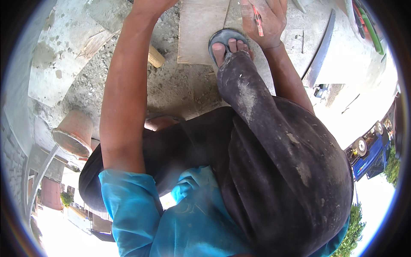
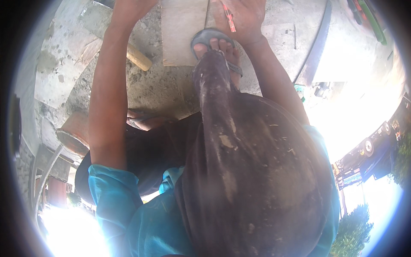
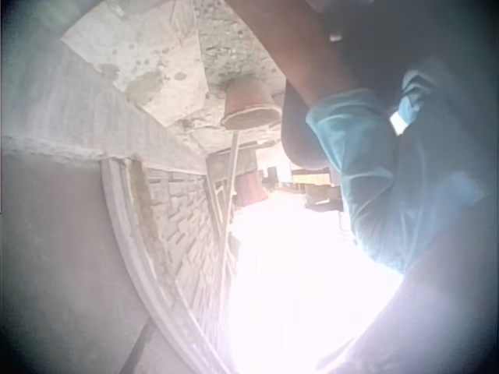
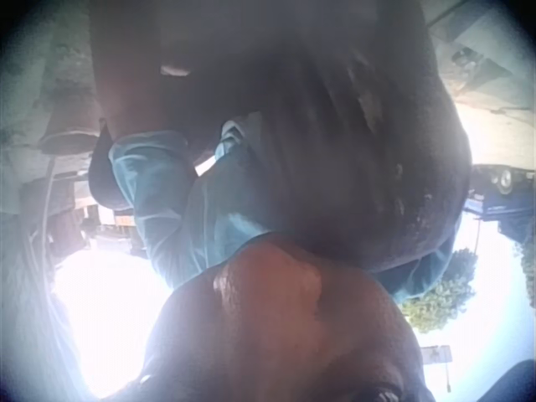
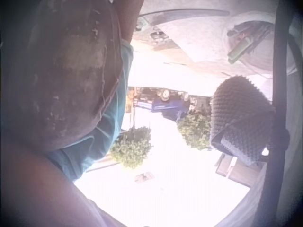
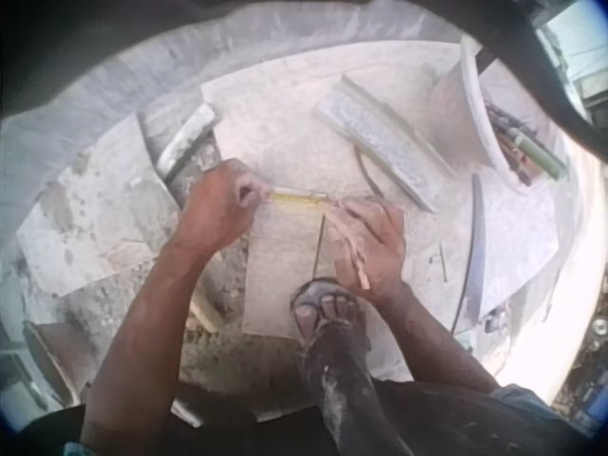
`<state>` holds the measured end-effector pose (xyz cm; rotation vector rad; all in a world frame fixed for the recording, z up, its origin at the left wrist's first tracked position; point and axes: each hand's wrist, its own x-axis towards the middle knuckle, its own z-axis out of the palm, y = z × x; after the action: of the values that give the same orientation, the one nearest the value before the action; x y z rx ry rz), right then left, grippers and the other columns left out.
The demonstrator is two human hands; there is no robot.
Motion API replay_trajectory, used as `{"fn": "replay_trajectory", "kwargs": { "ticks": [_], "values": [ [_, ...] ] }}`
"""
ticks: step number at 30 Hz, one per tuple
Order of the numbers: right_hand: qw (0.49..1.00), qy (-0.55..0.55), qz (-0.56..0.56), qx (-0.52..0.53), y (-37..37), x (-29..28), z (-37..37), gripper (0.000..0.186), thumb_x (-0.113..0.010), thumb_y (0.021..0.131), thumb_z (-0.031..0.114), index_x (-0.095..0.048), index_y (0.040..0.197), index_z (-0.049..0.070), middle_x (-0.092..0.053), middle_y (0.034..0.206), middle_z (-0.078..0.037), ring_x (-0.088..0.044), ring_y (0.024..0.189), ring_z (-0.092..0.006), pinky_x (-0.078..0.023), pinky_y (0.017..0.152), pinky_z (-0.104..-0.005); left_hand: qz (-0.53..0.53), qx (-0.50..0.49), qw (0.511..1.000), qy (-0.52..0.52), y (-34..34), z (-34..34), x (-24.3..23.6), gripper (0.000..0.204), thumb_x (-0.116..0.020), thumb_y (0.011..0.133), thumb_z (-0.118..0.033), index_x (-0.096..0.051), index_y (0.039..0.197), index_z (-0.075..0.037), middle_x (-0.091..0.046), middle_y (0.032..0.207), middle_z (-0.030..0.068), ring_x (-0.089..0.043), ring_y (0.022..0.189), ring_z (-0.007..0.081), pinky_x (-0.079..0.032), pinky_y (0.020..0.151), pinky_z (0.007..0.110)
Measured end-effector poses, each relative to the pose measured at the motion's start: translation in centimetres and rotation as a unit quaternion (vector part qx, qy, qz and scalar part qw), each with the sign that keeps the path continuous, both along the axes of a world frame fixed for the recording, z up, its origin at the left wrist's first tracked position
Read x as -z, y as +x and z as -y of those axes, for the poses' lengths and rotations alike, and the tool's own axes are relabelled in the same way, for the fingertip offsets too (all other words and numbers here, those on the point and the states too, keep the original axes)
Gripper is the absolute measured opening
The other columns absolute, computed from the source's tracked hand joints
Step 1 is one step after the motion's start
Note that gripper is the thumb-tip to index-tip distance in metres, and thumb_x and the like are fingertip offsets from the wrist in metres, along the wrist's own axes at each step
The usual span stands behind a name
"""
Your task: The person measures and marks a rectangular tile with a tape measure and pencil, then uses a hand saw to cut along the marked line. The person then moves indoors and uses an angle grinder to cut the tile further.
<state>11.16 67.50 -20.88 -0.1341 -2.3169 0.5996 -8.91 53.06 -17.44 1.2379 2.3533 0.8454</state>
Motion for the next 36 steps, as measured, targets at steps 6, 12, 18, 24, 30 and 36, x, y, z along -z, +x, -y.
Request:
{"fn": "replay_trajectory", "kwargs": {
  "ticks": [6,12,18,24,30,36],
  "values": [
    [0.988,-0.142,0.059,-0.03,-3.2,-1.0,3.7,0.017,-0.069,0.082,0.005,-0.069,0.099,0.008,-0.068,0.092,-0.013,-0.068,0.083,-0.0317,-0.053,0.072,-0.0427,-0.017,0.018,0.999,0.02,-0.6,0.5,0.7,0.008,-0.068,0.084,-0.01,-0.075,0.088,-0.006,-0.068,0.092,0.017,-0.066,0.09,0.0364,-0.052,0.08,0.044],
    [0.986,-0.127,0.108,-0.026,-4.2,-1.1,2.7,0.01,-0.07,0.083,0.009,-0.064,0.091,0.008,-0.066,0.081,-0.012,-0.067,0.072,-0.0302,-0.053,0.064,-0.0397,-0.022,0.012,1.0,0.013,-0.5,0.2,0.6,0.007,-0.069,0.081,-0.008,-0.075,0.085,-0.007,-0.068,0.09,0.017,-0.066,0.089,0.036,-0.052,0.079,0.044],
    [0.987,-0.145,0.07,-0.016,-4.6,-1.2,2.8,0.011,-0.071,0.082,0.009,-0.063,0.09,0.008,-0.065,0.075,-0.012,-0.066,0.065,-0.0302,-0.053,0.06,-0.039,-0.031,0.029,0.999,0.024,-0.7,0.3,0.6,0.009,-0.069,0.08,-0.006,-0.076,0.086,-0.007,-0.067,0.089,0.0176,-0.066,0.089,0.0359,-0.052,0.08,0.044],
    [0.991,-0.113,0.072,-0.021,-4.6,-1.2,2.8,0.011,-0.071,0.082,0.009,-0.064,0.09,0.008,-0.065,0.076,-0.011,-0.066,0.066,-0.0291,-0.052,0.059,-0.0384,-0.02,0.027,0.998,0.043,-0.6,0.4,0.7,0.01,-0.07,0.079,-0.004,-0.076,0.087,-0.007,-0.067,0.088,0.0176,-0.066,0.088,0.0359,-0.052,0.079,0.044],
    [0.992,-0.103,0.075,-0.026,-4.9,-1.1,3.0,0.011,-0.071,0.082,0.01,-0.064,0.091,0.007,-0.065,0.077,-0.011,-0.067,0.066,-0.0287,-0.053,0.06,-0.0384,-0.029,0.034,0.998,0.035,-0.7,0.6,0.7,0.011,-0.07,0.08,-0.004,-0.076,0.087,-0.008,-0.067,0.088,0.017,-0.066,0.088,0.0356,-0.052,0.079,0.044],
    [0.989,-0.113,0.091,-0.011,-4.6,-1.5,2.5,0.011,-0.07,0.082,0.01,-0.064,0.091,0.007,-0.065,0.075,-0.012,-0.066,0.064,-0.0302,-0.052,0.058,-0.04,-0.018,0.027,0.999,0.034,-0.5,-0.1,0.5,0.01,-0.07,0.08,-0.004,-0.076,0.087,-0.009,-0.067,0.088,0.0169,-0.066,0.088,0.0354,-0.052,0.079,0.044]
  ]
}}
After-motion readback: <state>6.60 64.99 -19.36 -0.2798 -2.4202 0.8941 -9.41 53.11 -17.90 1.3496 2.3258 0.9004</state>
